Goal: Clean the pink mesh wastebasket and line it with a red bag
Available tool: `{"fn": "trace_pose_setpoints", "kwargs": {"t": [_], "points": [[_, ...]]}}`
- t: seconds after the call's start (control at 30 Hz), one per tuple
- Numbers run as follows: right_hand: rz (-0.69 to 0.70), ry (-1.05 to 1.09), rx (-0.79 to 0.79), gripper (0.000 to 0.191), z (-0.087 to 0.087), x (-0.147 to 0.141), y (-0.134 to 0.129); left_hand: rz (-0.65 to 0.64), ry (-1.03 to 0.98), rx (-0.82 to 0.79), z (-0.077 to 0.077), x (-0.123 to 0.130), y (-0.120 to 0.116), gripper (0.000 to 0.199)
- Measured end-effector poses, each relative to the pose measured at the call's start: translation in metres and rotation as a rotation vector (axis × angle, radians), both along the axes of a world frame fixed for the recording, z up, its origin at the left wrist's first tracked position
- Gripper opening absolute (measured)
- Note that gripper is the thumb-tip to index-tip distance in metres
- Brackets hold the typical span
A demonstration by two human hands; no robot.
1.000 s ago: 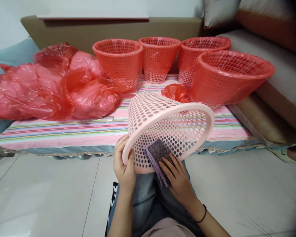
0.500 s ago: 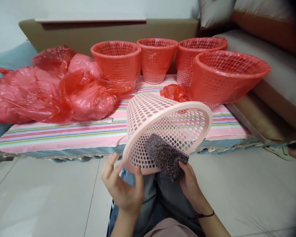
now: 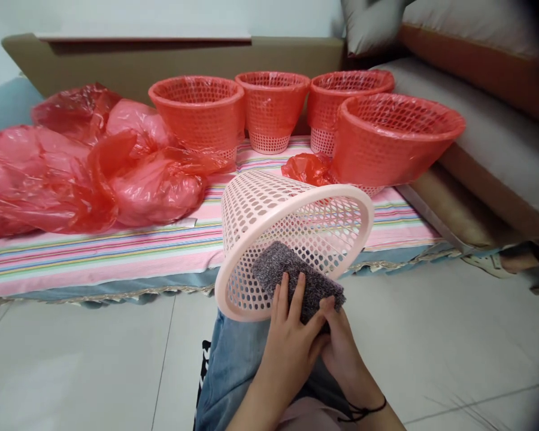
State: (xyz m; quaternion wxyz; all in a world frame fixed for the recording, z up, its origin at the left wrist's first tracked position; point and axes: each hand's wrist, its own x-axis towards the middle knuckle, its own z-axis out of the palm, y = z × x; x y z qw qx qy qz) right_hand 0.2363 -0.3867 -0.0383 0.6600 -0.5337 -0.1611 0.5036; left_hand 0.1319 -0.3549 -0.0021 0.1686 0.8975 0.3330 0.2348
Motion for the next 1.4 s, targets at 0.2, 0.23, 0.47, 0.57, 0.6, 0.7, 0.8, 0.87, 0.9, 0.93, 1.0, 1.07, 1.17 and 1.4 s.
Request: {"fn": "trace_pose_setpoints", "kwargs": {"t": [0.2,0.23,0.47,0.57,0.6,0.7,0.8,0.87,0.9,0.93,1.0,1.07,1.17,1.4], "points": [[0.014,0.222,-0.073,0.053,0.007,0.003,0.01,-0.102,0.046,-0.082,0.011,-0.012,0.008,0.066],[0.021,0.246,-0.088,0.055,0.007,0.006,0.012,-0.116,0.017,-0.078,0.015,-0.016,0.008,0.061],[-0.132,-0.251,0.061,0.054,0.009,0.036,0.032,0.227,-0.434,0.326,0.038,-0.058,-0.001,0.024],[0.207,-0.791,0.239,0.052,0.006,0.04,0.038,0.488,-0.577,0.402,0.033,-0.074,0.014,0.045],[0.376,-0.967,0.296,0.055,0.004,0.038,0.038,0.533,-0.613,0.384,0.03,-0.078,0.021,0.058],[0.723,-1.378,0.331,0.07,-0.003,0.023,0.034,0.525,-0.654,0.202,0.02,-0.081,0.042,0.087],[0.745,-1.56,0.264,0.08,-0.011,0.006,0.027,0.499,-0.686,-0.007,0.015,-0.078,0.052,0.088],[0.712,-1.599,0.238,0.082,-0.016,-0.001,0.024,0.51,-0.728,-0.039,0.015,-0.074,0.054,0.076],[0.694,-1.605,0.229,0.083,-0.018,-0.002,0.024,0.523,-0.742,-0.034,0.015,-0.072,0.055,0.068],[0.677,-1.598,0.222,0.085,-0.019,-0.002,0.025,0.536,-0.744,-0.023,0.016,-0.07,0.055,0.062],[0.652,-1.524,0.237,0.085,-0.019,0.001,0.027,0.573,-0.737,0.006,0.018,-0.068,0.055,0.058],[0.631,-1.342,0.288,0.079,-0.015,0.006,0.029,0.619,-0.739,0.102,0.018,-0.068,0.051,0.063],[0.494,-0.92,0.266,0.056,0.0,0.012,0.027,0.678,-0.755,0.369,0.017,-0.068,0.034,0.073],[0.31,-0.391,0.192,0.058,0.05,-0.002,0.002,0.192,-0.551,-0.213,0.005,-0.044,-0.016,0.091]]}}
